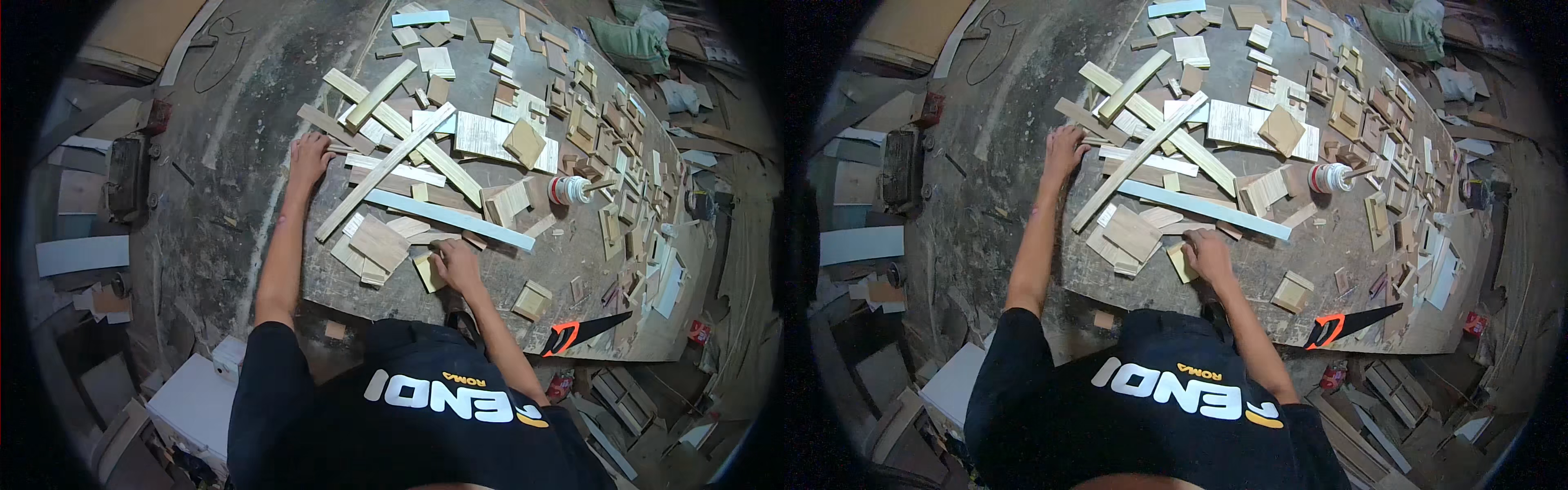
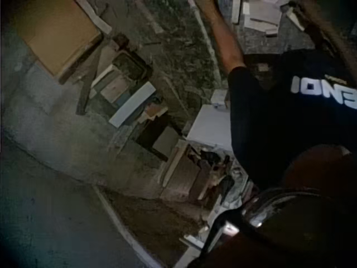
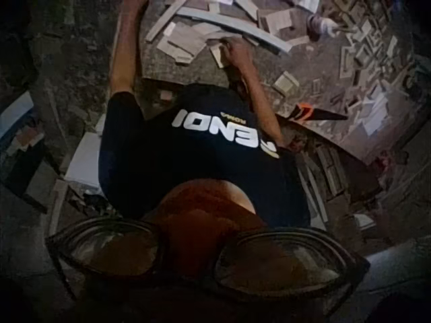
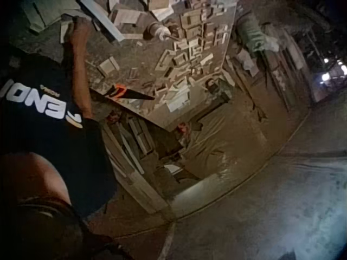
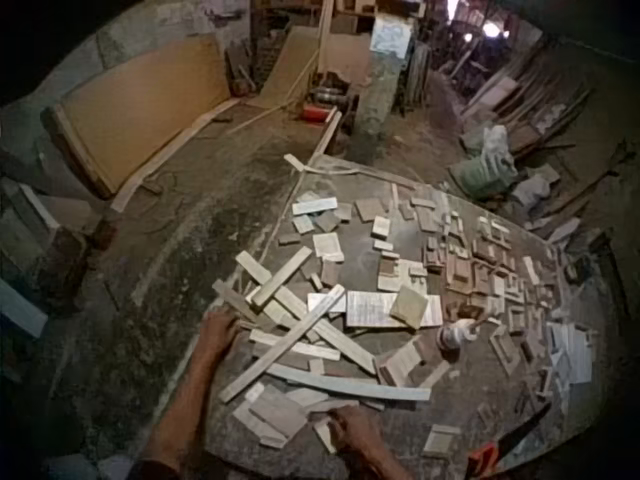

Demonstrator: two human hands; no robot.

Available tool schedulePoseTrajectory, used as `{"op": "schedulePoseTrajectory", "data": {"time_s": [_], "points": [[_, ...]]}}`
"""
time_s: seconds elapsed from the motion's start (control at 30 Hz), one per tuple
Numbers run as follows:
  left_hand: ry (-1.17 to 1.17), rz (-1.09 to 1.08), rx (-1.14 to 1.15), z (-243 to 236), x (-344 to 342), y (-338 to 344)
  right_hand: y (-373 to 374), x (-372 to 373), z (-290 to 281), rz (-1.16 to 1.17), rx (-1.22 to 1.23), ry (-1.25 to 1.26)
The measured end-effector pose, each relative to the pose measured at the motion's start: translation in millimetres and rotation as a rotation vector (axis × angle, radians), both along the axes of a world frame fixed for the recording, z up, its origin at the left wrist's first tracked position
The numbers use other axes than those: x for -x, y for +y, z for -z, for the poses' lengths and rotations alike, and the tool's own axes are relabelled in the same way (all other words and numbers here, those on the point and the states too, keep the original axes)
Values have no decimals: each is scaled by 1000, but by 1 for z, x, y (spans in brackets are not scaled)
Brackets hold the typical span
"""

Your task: Applying glue to small pieces of wood, marking them with a pencil, and using a hand saw to cut them.

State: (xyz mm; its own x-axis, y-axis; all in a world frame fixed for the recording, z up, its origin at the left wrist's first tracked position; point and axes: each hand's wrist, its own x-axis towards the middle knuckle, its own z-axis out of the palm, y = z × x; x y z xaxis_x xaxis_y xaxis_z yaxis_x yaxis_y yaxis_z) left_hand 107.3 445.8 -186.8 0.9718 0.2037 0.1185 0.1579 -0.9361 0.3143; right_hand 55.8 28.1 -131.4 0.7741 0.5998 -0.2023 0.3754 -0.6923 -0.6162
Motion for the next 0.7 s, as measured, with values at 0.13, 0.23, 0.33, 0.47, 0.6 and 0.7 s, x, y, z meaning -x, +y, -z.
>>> {"op": "schedulePoseTrajectory", "data": {"time_s": [0.13, 0.23, 0.33, 0.47, 0.6, 0.7], "points": [[-3, 140, 51, -11, 1, 0, -3, -2, 0, 7, 21, 16], [-29, 174, -3, -16, 14, 10, -5, -1, -2, 8, -26, -8], [-114, 60, 227, -30, 42, 3, -11, -2, -16, 153, -88, 0], [113, -110, 872, -58, 76, -27, -17, -7, -23, 304, -289, 190], [166, -30, 1398, -126, 96, -142, 4, -15, -66, 332, -542, 425], [201, 48, 1498, -163, 111, -208, 22, -13, -105, 333, -708, 384]]}}
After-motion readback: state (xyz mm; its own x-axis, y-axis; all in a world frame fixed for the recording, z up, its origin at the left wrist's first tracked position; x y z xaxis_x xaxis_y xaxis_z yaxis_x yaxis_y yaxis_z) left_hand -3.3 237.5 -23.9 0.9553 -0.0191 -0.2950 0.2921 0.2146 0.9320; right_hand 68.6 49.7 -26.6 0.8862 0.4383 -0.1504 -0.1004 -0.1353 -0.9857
